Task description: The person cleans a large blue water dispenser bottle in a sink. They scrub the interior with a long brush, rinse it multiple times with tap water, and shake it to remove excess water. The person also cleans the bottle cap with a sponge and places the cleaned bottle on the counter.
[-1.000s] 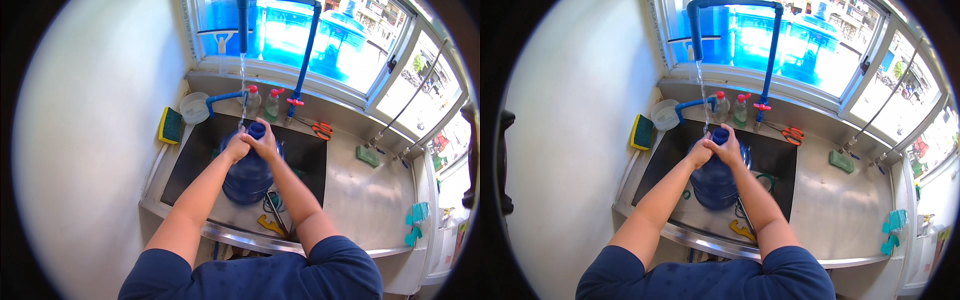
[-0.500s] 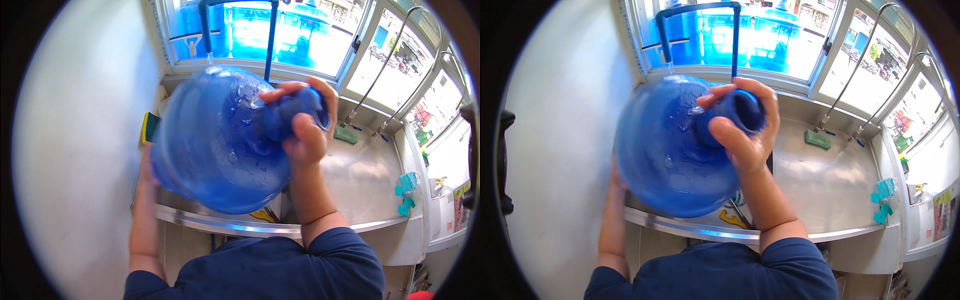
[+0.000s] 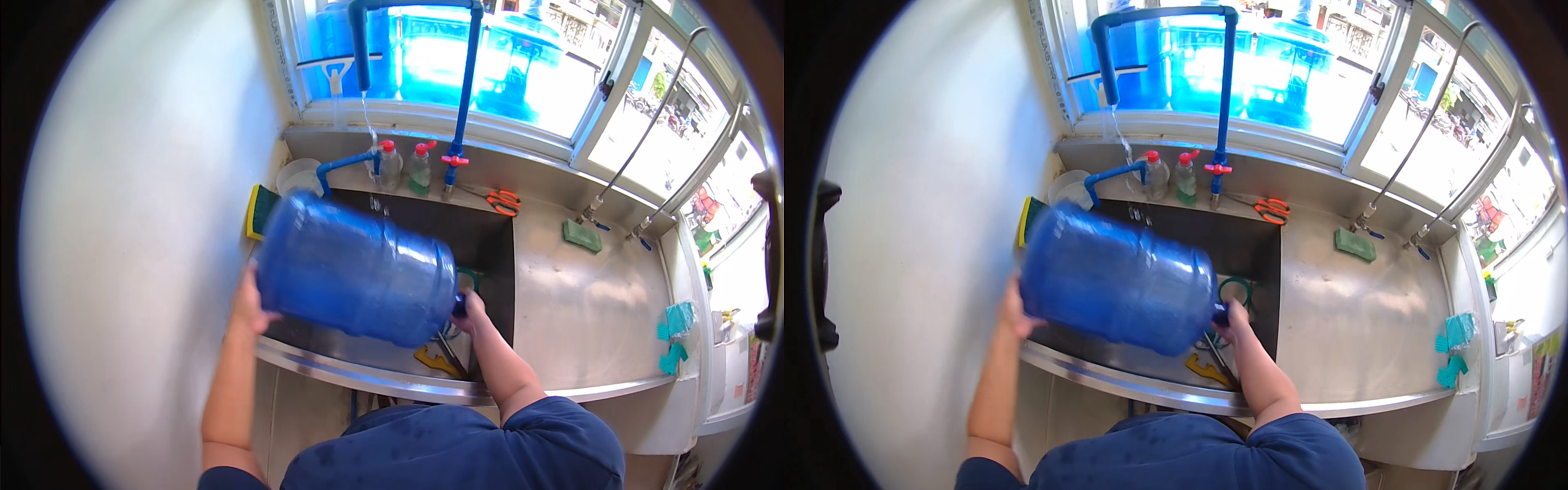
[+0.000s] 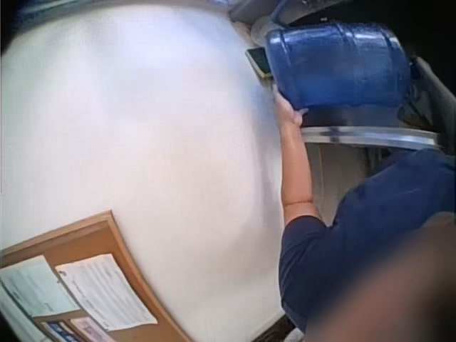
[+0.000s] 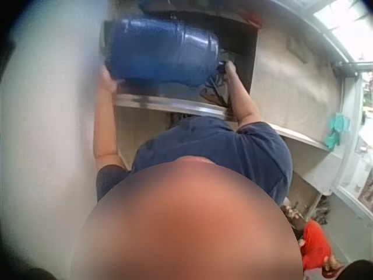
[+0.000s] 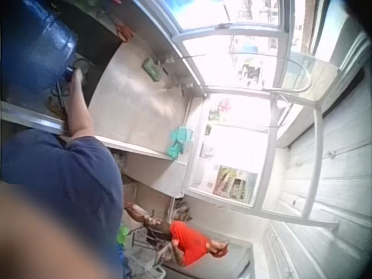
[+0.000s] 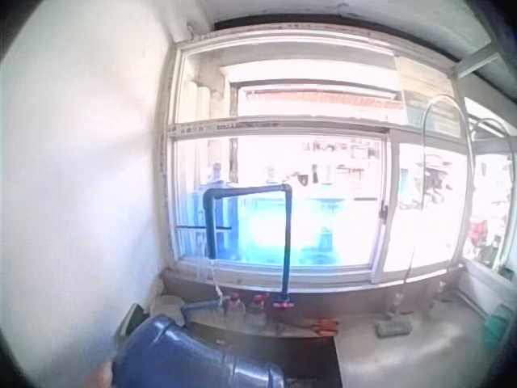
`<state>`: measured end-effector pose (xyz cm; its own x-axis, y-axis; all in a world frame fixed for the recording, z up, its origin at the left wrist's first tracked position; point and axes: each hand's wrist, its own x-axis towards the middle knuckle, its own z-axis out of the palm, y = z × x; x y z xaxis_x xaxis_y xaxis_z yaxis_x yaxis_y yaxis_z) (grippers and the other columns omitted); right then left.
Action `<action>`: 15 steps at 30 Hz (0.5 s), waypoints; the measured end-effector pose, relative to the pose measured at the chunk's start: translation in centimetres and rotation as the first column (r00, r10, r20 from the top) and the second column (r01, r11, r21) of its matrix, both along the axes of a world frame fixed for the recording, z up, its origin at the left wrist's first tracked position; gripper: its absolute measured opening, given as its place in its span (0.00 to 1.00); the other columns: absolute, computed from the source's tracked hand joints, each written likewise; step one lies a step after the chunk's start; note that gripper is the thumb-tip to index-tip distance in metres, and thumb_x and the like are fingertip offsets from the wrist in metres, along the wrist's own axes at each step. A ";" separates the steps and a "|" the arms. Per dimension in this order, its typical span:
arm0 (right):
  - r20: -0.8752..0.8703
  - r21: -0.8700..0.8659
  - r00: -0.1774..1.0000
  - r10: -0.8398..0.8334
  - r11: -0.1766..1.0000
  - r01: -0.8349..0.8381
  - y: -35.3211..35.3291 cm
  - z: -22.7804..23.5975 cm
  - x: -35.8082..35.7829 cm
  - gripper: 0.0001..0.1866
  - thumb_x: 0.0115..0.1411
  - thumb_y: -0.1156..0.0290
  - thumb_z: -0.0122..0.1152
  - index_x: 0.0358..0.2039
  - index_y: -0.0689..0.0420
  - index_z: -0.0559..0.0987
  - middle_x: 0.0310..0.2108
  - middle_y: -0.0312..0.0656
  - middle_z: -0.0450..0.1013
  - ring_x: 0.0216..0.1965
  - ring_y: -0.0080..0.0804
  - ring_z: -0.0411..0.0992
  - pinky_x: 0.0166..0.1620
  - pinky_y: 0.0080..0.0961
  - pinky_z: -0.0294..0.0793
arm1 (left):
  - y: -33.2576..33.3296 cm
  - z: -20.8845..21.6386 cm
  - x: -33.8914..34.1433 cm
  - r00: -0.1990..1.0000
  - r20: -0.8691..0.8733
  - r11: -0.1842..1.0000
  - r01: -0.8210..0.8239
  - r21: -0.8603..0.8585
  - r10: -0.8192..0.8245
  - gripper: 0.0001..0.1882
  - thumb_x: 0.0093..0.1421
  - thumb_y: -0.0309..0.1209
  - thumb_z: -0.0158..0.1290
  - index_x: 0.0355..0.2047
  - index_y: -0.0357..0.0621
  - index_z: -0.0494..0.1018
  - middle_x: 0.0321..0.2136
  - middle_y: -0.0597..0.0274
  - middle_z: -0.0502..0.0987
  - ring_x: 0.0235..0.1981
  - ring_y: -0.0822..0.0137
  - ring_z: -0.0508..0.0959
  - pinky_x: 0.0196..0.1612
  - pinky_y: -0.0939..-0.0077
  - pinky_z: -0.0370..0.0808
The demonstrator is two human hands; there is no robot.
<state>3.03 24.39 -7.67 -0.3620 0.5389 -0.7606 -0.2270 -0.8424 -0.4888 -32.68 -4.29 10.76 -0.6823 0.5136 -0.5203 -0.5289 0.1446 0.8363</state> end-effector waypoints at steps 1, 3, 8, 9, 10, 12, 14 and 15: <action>0.028 0.023 0.997 -0.065 0.998 0.065 0.3 0.4 -1.7 0.18 0.65 0.55 0.49 0.47 0.53 0.74 0.39 0.45 0.75 0.38 0.39 0.77 0.38 0.38 0.81 | -1.2 3.9 -1.5 0.991 0.003 0.981 0.132 0.144 -0.134 0.38 0.65 0.60 0.41 0.66 0.46 0.58 0.63 0.56 0.65 0.64 0.50 0.62 0.61 0.29 0.54; -0.229 0.234 0.963 0.141 0.968 -0.086 0.2 1.4 -4.5 0.17 0.66 0.58 0.48 0.47 0.55 0.74 0.38 0.44 0.74 0.40 0.38 0.76 0.41 0.40 0.81 | -4.4 11.4 -4.3 0.976 -0.205 0.837 0.172 0.519 -0.074 0.30 0.69 0.53 0.39 0.63 0.47 0.64 0.57 0.57 0.71 0.59 0.55 0.69 0.63 0.48 0.62; -0.306 0.081 0.871 0.384 0.922 -0.378 -2.9 1.9 -1.7 0.18 0.68 0.60 0.46 0.44 0.62 0.75 0.37 0.45 0.74 0.39 0.38 0.75 0.46 0.38 0.77 | -2.8 8.3 0.1 0.937 -0.294 0.921 0.271 0.278 -0.187 0.33 0.67 0.51 0.46 0.65 0.47 0.58 0.62 0.55 0.65 0.64 0.54 0.63 0.65 0.48 0.59; -0.181 -0.018 0.923 0.339 0.937 -0.348 -3.5 1.7 -0.3 0.18 0.68 0.60 0.46 0.44 0.62 0.75 0.37 0.45 0.74 0.38 0.38 0.75 0.46 0.38 0.77 | -1.2 5.4 1.8 0.933 -0.259 0.954 0.283 0.100 -0.250 0.35 0.65 0.52 0.48 0.67 0.49 0.56 0.64 0.56 0.63 0.65 0.54 0.61 0.66 0.48 0.56; -0.139 -0.063 0.944 0.299 0.949 -0.309 -3.8 1.5 0.6 0.18 0.68 0.59 0.46 0.44 0.62 0.75 0.37 0.45 0.75 0.38 0.38 0.75 0.46 0.37 0.77 | 0.9 2.2 3.4 0.927 -0.140 0.936 0.353 0.004 -0.349 0.37 0.64 0.52 0.50 0.69 0.52 0.54 0.66 0.57 0.61 0.67 0.54 0.58 0.68 0.47 0.54; -0.073 -0.078 0.973 0.219 0.971 -0.224 -3.7 1.2 1.0 0.19 0.68 0.59 0.47 0.44 0.63 0.76 0.37 0.45 0.75 0.38 0.37 0.75 0.45 0.37 0.77 | 3.0 0.6 2.0 0.827 0.366 0.902 0.362 0.233 -0.427 0.39 0.64 0.52 0.51 0.69 0.50 0.53 0.65 0.55 0.62 0.66 0.52 0.61 0.66 0.40 0.55; -0.061 0.020 0.993 0.105 0.994 -0.104 -2.7 1.0 -0.7 0.19 0.68 0.58 0.47 0.44 0.63 0.76 0.38 0.46 0.75 0.38 0.37 0.75 0.45 0.36 0.77 | 2.7 2.4 -2.5 0.885 0.128 0.886 0.419 0.200 -0.448 0.39 0.64 0.52 0.51 0.69 0.49 0.53 0.63 0.53 0.65 0.61 0.52 0.68 0.62 0.43 0.65; -0.067 0.076 0.996 0.059 0.996 -0.053 -2.0 0.9 -2.0 0.20 0.68 0.58 0.47 0.43 0.63 0.76 0.38 0.46 0.75 0.38 0.37 0.75 0.45 0.35 0.77 | 1.9 3.6 -4.8 0.865 -0.314 0.767 0.495 0.409 -0.391 0.38 0.64 0.53 0.50 0.68 0.49 0.55 0.63 0.53 0.64 0.57 0.53 0.72 0.57 0.50 0.71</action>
